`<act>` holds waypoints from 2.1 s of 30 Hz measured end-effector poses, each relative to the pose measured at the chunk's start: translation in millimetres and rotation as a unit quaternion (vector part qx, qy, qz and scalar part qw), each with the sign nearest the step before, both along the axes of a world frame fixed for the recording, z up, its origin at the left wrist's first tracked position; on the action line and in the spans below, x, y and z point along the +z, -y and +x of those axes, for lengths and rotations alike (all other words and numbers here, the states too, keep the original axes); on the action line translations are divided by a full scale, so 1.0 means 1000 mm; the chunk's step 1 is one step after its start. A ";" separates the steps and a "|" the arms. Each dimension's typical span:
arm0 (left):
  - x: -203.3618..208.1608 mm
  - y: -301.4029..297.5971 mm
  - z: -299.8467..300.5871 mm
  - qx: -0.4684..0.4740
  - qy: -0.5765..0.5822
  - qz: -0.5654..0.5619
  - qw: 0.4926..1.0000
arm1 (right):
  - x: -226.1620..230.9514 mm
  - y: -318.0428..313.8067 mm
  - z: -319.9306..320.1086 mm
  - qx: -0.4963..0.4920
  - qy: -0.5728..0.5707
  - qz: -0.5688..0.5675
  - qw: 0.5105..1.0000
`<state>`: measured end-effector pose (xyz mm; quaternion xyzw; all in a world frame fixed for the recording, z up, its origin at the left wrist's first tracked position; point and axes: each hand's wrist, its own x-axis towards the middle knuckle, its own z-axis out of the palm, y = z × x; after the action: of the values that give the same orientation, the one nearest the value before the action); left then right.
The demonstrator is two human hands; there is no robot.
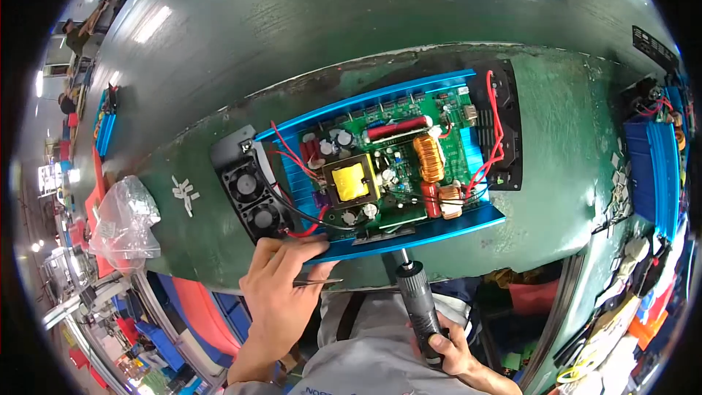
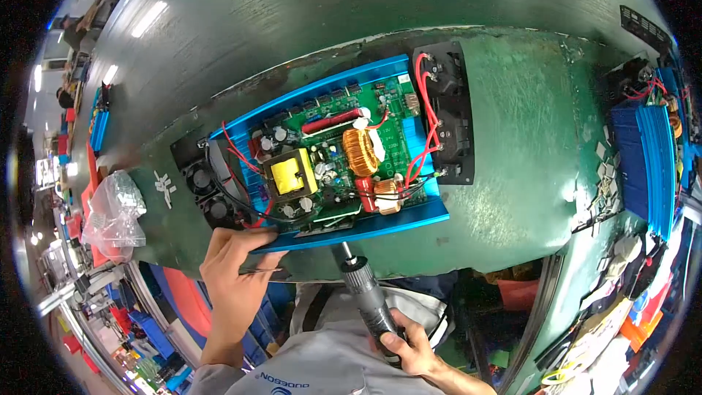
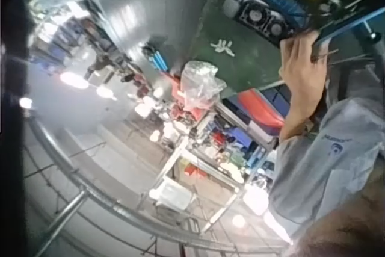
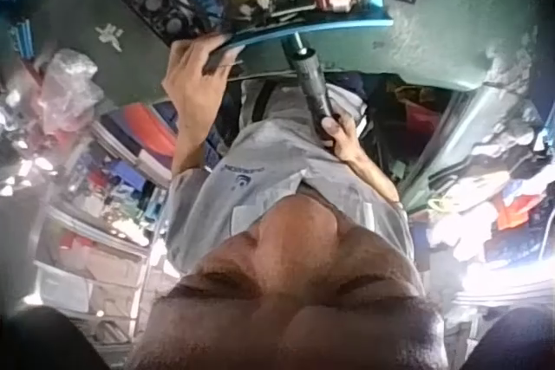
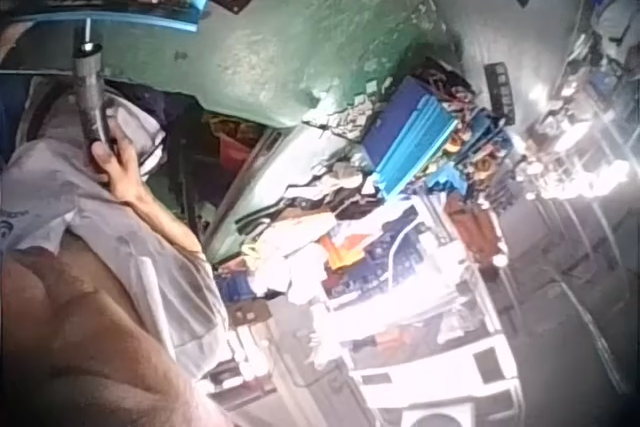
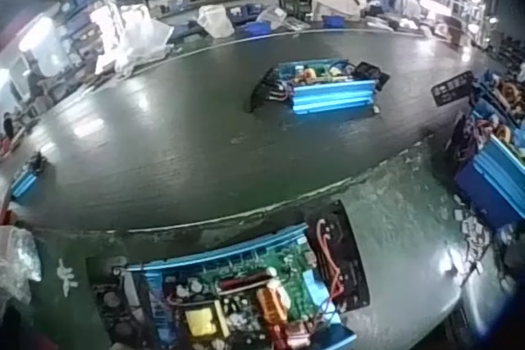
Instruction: Assembling electronic components into blue metal casings using an electric screwdriver on a factory production line.
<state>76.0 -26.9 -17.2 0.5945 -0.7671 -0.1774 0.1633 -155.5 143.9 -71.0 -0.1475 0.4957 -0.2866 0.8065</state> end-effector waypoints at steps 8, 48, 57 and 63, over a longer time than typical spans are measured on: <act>-0.020 0.002 0.022 -0.040 -0.090 -0.022 0.995 | -0.002 -0.001 0.000 0.011 -0.016 -0.020 1.000; 0.063 0.116 -0.065 -0.300 0.052 -0.153 0.940 | 0.000 -0.030 -0.026 0.131 -0.220 -0.008 0.967; -0.020 0.357 -0.200 -0.215 0.105 -0.341 0.909 | 0.000 -0.036 -0.029 0.119 -0.234 -0.049 0.964; -0.017 0.399 -0.204 -0.270 0.190 -0.267 0.905 | -0.028 -0.064 -0.034 0.073 -0.280 -0.058 0.956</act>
<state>-128.4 -425.6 -34.6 0.3211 -0.9334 0.1134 0.1131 -189.6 208.0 -99.2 -0.3041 0.6717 -0.2026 0.6444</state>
